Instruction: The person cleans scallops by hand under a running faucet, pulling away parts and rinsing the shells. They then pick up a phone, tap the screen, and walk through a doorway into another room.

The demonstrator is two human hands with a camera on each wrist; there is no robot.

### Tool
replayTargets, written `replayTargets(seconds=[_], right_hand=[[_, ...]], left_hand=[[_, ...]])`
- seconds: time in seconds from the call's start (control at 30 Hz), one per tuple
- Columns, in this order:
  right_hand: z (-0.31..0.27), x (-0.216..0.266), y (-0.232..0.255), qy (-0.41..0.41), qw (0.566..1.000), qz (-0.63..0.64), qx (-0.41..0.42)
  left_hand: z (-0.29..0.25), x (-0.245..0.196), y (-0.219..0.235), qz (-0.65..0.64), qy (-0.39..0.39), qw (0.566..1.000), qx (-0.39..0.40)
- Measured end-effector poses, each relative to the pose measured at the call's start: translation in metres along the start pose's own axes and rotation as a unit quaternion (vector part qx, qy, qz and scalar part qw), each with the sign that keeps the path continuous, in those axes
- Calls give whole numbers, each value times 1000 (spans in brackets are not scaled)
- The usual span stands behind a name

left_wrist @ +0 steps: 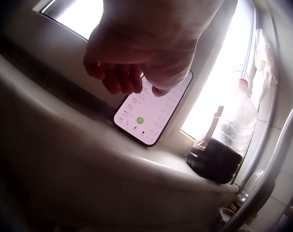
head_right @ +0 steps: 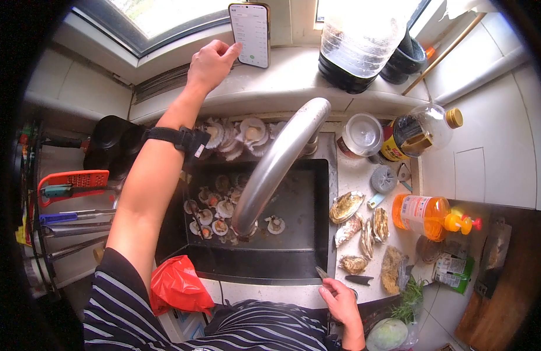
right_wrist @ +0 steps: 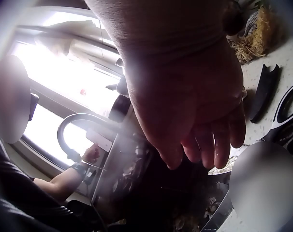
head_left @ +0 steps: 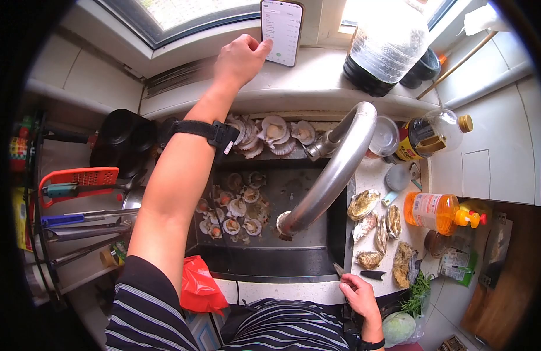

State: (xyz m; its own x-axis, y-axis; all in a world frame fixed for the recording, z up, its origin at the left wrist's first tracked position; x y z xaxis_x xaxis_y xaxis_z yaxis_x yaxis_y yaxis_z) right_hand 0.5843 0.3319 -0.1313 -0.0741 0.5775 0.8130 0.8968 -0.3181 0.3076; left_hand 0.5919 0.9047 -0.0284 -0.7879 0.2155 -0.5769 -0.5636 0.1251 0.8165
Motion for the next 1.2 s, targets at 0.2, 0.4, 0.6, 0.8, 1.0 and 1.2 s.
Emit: replayTargets(seconds=[0.2, 0.4, 0.6, 0.8, 1.0, 1.2], right_hand=[[-1, 0, 1, 2, 1000, -4, -1], [-1, -6, -1, 3, 1000, 10, -7], [0, 2, 1, -23, 1000, 5, 14], [-1, -8, 0, -4, 1000, 5, -4], [-1, -4, 2, -22, 1000, 16, 9], [-1, -7, 2, -24, 1000, 20, 5]], left_hand=[[-8, 6, -13, 59, 8, 998, 34], [-13, 4, -19, 93, 10, 994, 55], [-19, 0, -22, 90, 7, 994, 57], [-19, 5, -33, 91, 5, 993, 79], [-17, -2, -37, 103, 8, 993, 64], [-14, -8, -41, 103, 44, 990, 90]])
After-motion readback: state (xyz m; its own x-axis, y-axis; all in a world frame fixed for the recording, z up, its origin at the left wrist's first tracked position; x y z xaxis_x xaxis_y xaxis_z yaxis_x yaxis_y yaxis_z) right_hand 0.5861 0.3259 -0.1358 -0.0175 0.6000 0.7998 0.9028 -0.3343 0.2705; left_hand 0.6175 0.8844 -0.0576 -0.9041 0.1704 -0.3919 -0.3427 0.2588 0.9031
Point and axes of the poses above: each hand's wrist, its own z-axis towards the middle knuckle, its own y-axis out of the back of the hand, x = y × z, the point moved 3 cm from there along z, towards the middle knuckle, and after that the axes turned 15 degrees about y, right-handed, at the moved point
